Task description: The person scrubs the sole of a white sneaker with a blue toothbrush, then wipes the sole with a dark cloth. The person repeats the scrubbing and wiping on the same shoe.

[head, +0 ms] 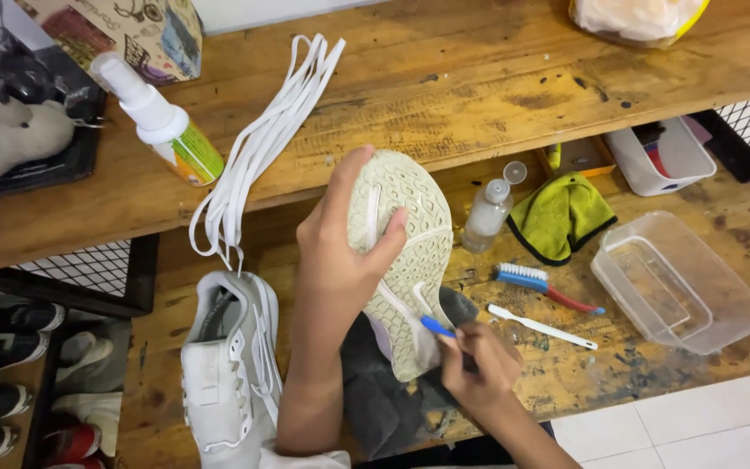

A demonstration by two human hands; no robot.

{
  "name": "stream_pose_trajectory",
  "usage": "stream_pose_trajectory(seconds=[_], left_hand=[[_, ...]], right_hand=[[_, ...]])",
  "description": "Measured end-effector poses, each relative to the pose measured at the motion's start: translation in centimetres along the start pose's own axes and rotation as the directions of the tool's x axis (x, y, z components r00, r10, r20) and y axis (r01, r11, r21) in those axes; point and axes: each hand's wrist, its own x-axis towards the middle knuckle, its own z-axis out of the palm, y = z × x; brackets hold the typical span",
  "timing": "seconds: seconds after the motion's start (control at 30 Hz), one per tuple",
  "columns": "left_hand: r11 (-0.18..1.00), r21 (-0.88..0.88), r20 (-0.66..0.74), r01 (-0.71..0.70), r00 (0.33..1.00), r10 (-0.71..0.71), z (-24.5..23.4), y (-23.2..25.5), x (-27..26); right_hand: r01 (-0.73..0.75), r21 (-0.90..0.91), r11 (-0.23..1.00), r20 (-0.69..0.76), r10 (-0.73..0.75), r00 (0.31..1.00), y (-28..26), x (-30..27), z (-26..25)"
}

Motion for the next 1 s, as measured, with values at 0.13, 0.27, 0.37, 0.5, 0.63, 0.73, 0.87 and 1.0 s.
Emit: stream_pose_trajectory(seconds=[0.13, 0.27, 0.37, 0.5, 0.63, 0.73, 0.87, 1.0], left_hand=[[0.999, -0.022, 0.013, 0.047, 0.999, -0.047, -0.2, 0.3, 0.1], [1.000, -0.002, 0.011, 0.004, 1.000, -0.004, 0.1, 0.0, 0.0], [1.000, 0.008, 0.000, -0.024, 1.000, 0.024, 0.4, -0.4, -0.1], [1.000, -0.009, 0.008, 0.009, 1.000, -0.009, 0.1, 0.0, 0.1], [1.000, -0.003, 0.023, 0.023, 0.999, -0.023, 0.3, 0.2, -0.1], [1.000, -0.006, 0.005, 0.001, 1.000, -0.001, 0.3, 0.4, 0.0], [0.999, -0.016, 0.018, 0.029, 0.999, -0.029, 0.0, 0.4, 0.1], [0.999, 0.001, 0.006, 0.037, 0.999, -0.037, 0.1, -0.1, 0.0]], right_hand=[[-0.073, 0.062, 0.995, 0.011, 0.073, 0.997, 1.1, -2.0, -0.3], [-0.112, 0.056, 0.992, -0.043, 0.115, 0.992, 1.2, 0.4, 0.6], [-0.079, 0.105, 0.991, -0.068, 0.087, 0.994, 1.5, 1.1, 0.9], [-0.102, 0.120, 0.988, -0.071, 0.111, 0.991, 3.1, -1.9, 0.9], [-0.111, 0.118, 0.987, -0.076, 0.120, 0.990, 2.1, 0.7, 0.7], [-0.010, 0.099, 0.995, -0.104, 0.020, 0.994, 1.4, 2.6, 1.3], [0.015, 0.115, 0.993, -0.102, -0.003, 0.995, 1.0, 1.8, 1.0], [-0.029, 0.167, 0.986, -0.070, 0.041, 0.997, 1.0, 1.1, 1.1]])
